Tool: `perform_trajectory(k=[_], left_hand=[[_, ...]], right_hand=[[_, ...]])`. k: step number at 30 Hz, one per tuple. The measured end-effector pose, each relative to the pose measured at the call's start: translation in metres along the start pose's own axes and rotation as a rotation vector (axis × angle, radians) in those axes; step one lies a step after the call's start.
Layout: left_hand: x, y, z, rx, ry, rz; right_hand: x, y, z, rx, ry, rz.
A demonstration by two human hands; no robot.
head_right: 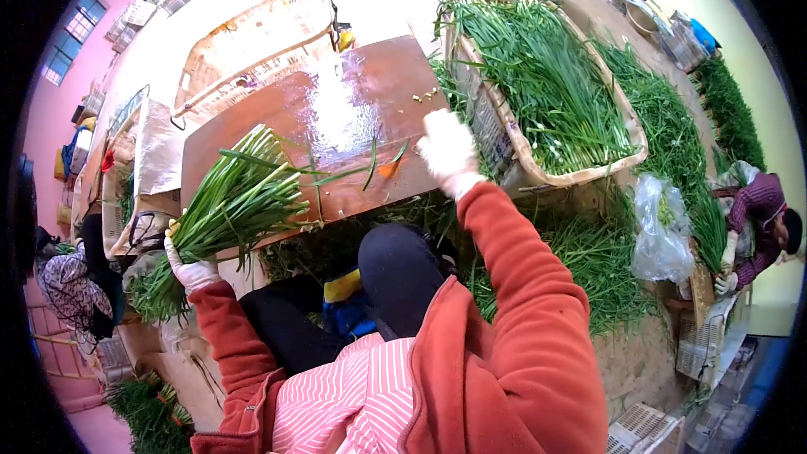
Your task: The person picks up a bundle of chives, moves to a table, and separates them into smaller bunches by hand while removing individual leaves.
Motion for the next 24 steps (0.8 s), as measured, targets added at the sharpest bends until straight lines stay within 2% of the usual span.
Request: perform_trajectory(k=[1,2,4,6,8,10,12,14,16,18,20,21,22,24], left_hand=[[-0.001,-0.001,0.003,-0.048,0.025,0.043],[0.004,-0.001,0.005,-0.076,-0.022,0.016],[-0.005,0.000,0.000,-0.012,0.010,-0.021],[0.001,0.005,-0.002,-0.010,0.042,0.092],[0.001,0.008,-0.002,0.016,-0.028,-0.062],[0.014,0.012,0.003,0.029,-0.063,-0.052],[0.013,0.014,0.003,0.098,-0.072,-0.159],[0.017,0.017,0.003,0.076,-0.009,-0.081],[0.034,0.024,0.007,0.136,-0.004,-0.031],[0.051,0.032,0.011,0.146,0.028,-0.029],[0.067,0.037,0.015,0.148,0.004,-0.012],[0.076,0.040,0.017,0.154,0.010,-0.018],[0.080,0.042,0.019,0.192,-0.040,-0.067],[0.100,0.046,0.024,0.216,-0.154,-0.049]], right_hand=[[0.010,0.023,0.017,-0.281,-0.033,-0.152],[0.004,0.035,0.026,-0.289,0.062,-0.038],[-0.005,0.030,-0.013,0.104,-0.115,0.211],[0.027,0.055,-0.055,0.607,0.181,-0.032],[0.010,0.056,-0.019,0.239,0.147,-0.227],[-0.002,0.052,0.032,-0.025,0.073,-0.214],[-0.038,0.047,0.085,-0.260,-0.306,-0.275],[-0.063,0.044,0.131,-0.423,-0.467,-0.260],[-0.073,0.044,0.161,-0.316,-0.827,-0.038],[-0.115,0.047,0.189,-0.370,-0.796,-0.095],[-0.142,0.049,0.213,-0.348,-0.877,0.033],[-0.134,0.045,0.223,-0.428,-0.790,-0.019],[-0.148,0.054,0.236,-0.431,-0.477,-0.098],[-0.162,0.071,0.266,-0.543,-0.340,-0.212]])
Point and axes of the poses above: each hand's wrist, its own y-axis away from the middle knuckle, its own x-axis out of the palm, z = x × y, the point moved 5 cm from there along -y, towards the middle knuckle, and after that the axes turned 13 degrees about z, right-handed, at the moved point
